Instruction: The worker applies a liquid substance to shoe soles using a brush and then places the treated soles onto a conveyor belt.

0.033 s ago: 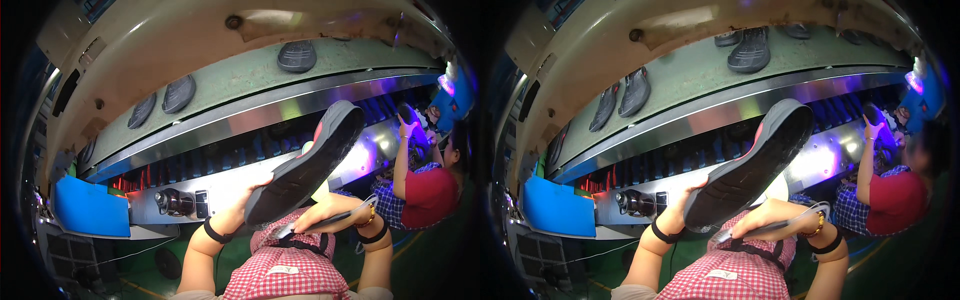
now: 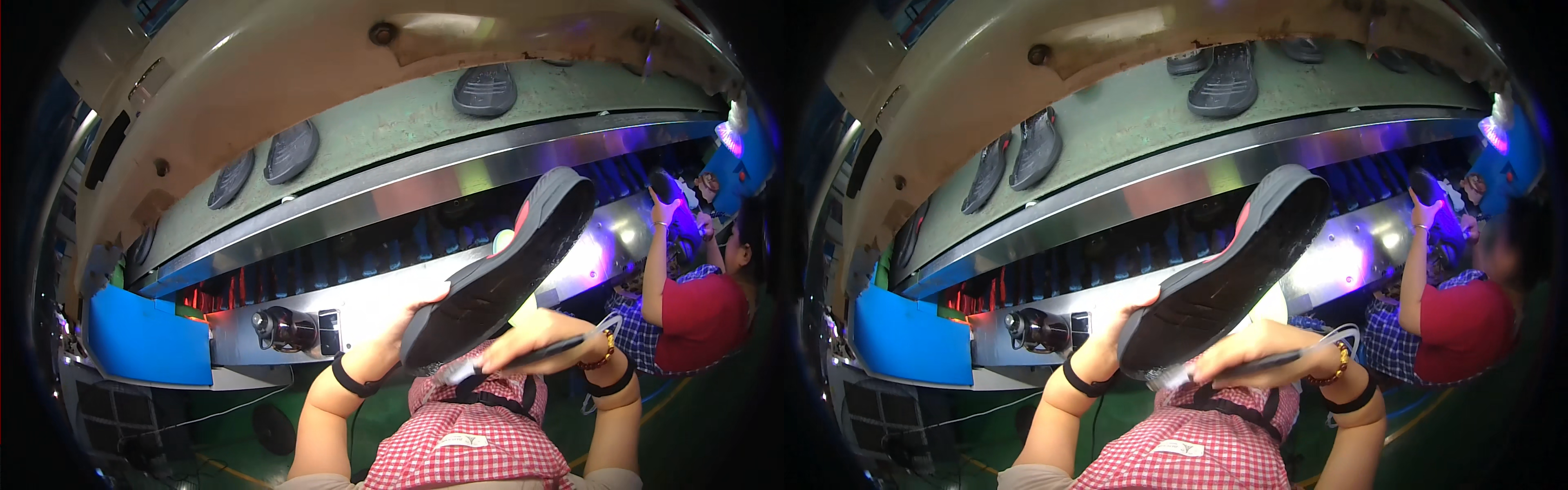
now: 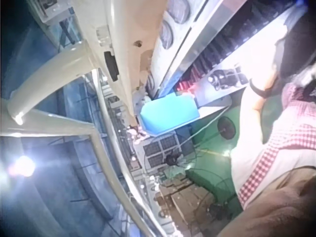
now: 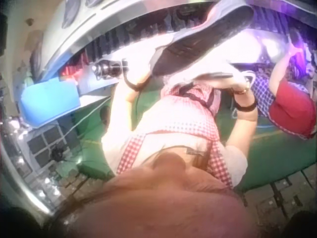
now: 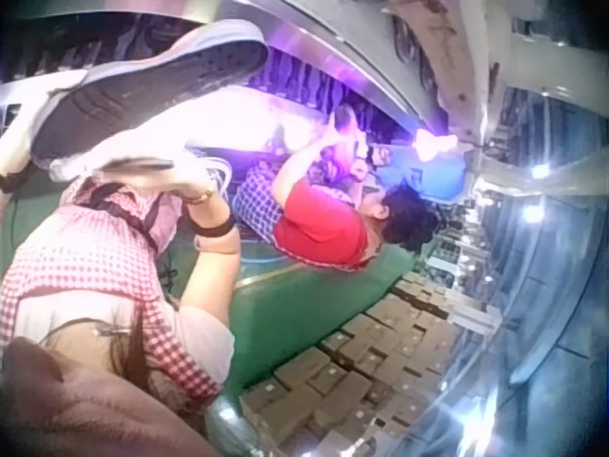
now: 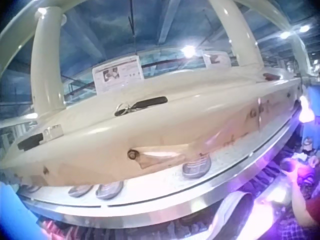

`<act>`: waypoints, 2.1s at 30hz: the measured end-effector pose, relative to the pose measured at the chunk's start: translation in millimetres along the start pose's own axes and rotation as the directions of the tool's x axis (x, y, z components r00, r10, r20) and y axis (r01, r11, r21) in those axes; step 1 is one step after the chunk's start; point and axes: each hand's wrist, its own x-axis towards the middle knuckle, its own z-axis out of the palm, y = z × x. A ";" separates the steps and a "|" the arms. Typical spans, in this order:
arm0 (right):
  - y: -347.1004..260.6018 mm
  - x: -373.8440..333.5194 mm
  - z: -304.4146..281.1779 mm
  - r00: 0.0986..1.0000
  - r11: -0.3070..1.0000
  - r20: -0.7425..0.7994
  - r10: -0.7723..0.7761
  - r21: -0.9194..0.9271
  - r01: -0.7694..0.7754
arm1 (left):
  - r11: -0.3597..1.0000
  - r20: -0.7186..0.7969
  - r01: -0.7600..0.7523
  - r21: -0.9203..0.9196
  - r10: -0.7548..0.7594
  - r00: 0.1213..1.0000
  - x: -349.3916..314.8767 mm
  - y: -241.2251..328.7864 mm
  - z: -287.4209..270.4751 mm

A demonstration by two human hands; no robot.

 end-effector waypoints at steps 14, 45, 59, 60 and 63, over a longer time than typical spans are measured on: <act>-2.9 -6.2 -8.9 0.995 0.959 -0.063 -0.079 -0.278 0.059 | 0.966 0.096 0.255 0.043 -0.258 0.961 8.0 3.5 -10.6; -11.1 -46.6 -40.0 0.969 0.908 -0.165 0.181 -0.351 -0.230 | 0.644 0.079 -0.526 0.555 0.589 0.805 -42.9 -12.5 -16.2; 77.3 -57.5 -16.7 0.461 0.942 -0.822 0.333 0.267 -0.204 | 0.868 0.524 0.288 -0.406 -0.038 0.851 62.8 -65.1 -43.3; 89.0 -60.0 -16.0 0.334 0.957 -0.907 0.258 0.192 -0.217 | 0.868 0.518 0.288 -0.404 -0.042 0.854 68.0 -68.8 -43.2; 131.3 -43.5 8.3 0.135 0.859 -0.961 -0.243 -0.278 -0.430 | 0.862 0.501 0.312 -0.400 -0.079 0.862 82.2 -81.5 -49.1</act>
